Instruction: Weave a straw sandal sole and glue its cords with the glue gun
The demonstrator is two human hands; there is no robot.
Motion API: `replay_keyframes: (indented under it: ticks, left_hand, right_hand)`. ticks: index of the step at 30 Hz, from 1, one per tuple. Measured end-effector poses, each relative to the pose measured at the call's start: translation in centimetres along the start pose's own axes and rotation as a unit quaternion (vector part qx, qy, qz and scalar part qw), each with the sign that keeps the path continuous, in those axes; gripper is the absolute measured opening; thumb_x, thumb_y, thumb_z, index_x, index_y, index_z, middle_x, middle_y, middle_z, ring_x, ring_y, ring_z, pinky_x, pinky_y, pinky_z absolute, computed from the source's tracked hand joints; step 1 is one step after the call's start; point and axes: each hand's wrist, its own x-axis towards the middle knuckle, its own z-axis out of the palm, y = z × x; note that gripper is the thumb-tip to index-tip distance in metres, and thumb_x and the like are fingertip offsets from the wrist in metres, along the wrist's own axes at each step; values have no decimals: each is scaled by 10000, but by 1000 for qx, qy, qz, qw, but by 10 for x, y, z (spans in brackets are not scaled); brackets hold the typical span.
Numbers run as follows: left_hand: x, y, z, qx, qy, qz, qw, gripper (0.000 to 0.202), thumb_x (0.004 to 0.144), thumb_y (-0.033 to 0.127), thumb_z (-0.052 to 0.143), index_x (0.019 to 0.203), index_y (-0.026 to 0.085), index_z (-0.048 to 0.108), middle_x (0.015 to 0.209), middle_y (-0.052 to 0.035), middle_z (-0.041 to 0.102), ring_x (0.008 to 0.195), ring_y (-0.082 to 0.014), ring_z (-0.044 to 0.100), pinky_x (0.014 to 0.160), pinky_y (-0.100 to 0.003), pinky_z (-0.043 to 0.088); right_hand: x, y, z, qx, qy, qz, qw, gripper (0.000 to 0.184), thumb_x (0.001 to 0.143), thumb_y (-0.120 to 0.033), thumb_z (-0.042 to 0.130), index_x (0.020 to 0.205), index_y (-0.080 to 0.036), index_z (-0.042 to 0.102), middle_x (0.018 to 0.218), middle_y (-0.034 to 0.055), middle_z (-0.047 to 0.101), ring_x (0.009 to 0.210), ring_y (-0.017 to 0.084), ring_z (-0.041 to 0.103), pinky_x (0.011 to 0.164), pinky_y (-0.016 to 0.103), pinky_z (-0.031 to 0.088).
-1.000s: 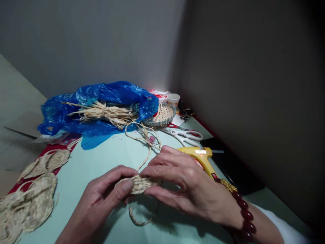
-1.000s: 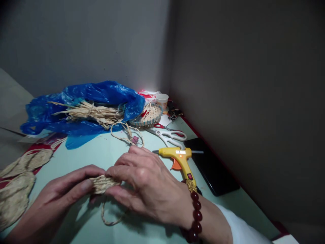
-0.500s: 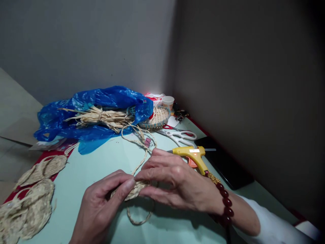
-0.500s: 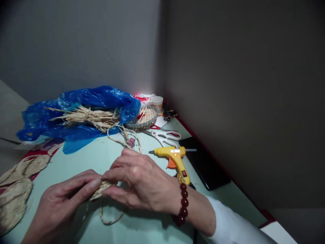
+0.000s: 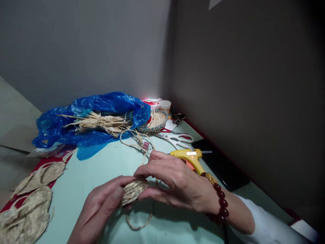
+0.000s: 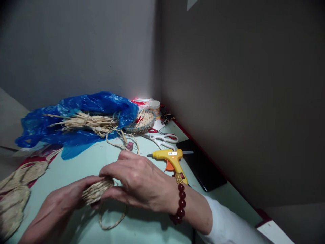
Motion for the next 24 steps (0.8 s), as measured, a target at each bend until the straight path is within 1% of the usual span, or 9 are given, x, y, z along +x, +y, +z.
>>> replay_keyframes:
  ticks: [3, 5, 7, 10, 16, 19, 20, 22, 24]
  left_hand:
    - [2, 2, 4, 40, -8, 20, 999, 240, 790, 485, 684, 776, 258, 760, 697, 3, 701, 661, -191, 617, 622, -234, 466]
    - [2, 3, 6, 60, -26, 20, 998, 295, 817, 477, 648, 659, 238, 718, 584, 11, 624, 553, -161, 553, 549, -233, 427]
    - [1, 4, 8, 65, -23, 27, 997, 336, 823, 474, 634, 598, 230, 682, 544, 13, 576, 526, -155, 528, 523, -237, 409]
    - [0, 3, 10, 58, -8, 36, 998, 329, 822, 466, 637, 593, 232, 663, 552, 14, 571, 532, -159, 527, 523, -242, 410]
    - [-2, -10, 15, 54, 21, 38, 998, 325, 863, 454, 610, 634, 228, 660, 545, 22, 547, 519, -145, 500, 517, -240, 392]
    - [0, -15, 13, 33, -17, 21, 999, 410, 886, 501, 583, 599, 213, 637, 525, 21, 527, 520, -141, 498, 523, -240, 394]
    - [1, -15, 11, 12, -45, 11, 999, 449, 895, 539, 554, 606, 208, 647, 525, 14, 542, 520, -141, 498, 531, -244, 403]
    - [5, -15, 7, -61, -86, -20, 994, 526, 902, 624, 472, 731, 194, 722, 567, -12, 610, 529, -150, 509, 539, -258, 425]
    - [10, -14, 2, -152, -63, -52, 985, 608, 890, 677, 428, 959, 173, 762, 676, -50, 683, 580, -167, 550, 559, -272, 460]
  right_hand:
    - [-1, 0, 1, -9, -33, 11, 999, 278, 976, -340, 599, 1108, -95, 588, 923, 71, 661, 811, 165, 509, 696, 255, 475]
    - [-2, 0, 3, -34, -44, 5, 998, 253, 981, -314, 594, 1111, -97, 587, 916, 66, 668, 795, 168, 486, 713, 264, 471]
    - [-2, 0, 6, -66, -32, -13, 997, 243, 995, -310, 567, 1094, -92, 606, 895, 66, 688, 761, 169, 468, 750, 287, 465]
    - [-2, 1, 12, -98, -12, -41, 994, 271, 1019, -327, 509, 1036, -94, 645, 873, 68, 711, 722, 163, 480, 777, 311, 459]
    - [-4, 8, 21, -96, 27, -75, 992, 225, 1006, -246, 544, 1005, -58, 667, 886, 91, 721, 743, 160, 533, 750, 302, 476]
    - [-5, 14, 19, -62, 10, -62, 996, 242, 1004, -287, 546, 1045, -75, 653, 907, 90, 729, 778, 157, 574, 784, 306, 488]
    - [-4, 15, 17, -47, -1, -50, 998, 241, 998, -296, 556, 1063, -84, 652, 917, 87, 731, 791, 157, 580, 795, 308, 490]
    - [-3, 17, 12, -18, -11, -30, 999, 235, 980, -302, 587, 1083, -103, 658, 915, 79, 735, 794, 158, 585, 792, 307, 491]
    - [-2, 17, 9, 4, 4, -20, 1000, 246, 967, -321, 604, 1065, -107, 675, 896, 81, 746, 771, 156, 591, 773, 305, 493]
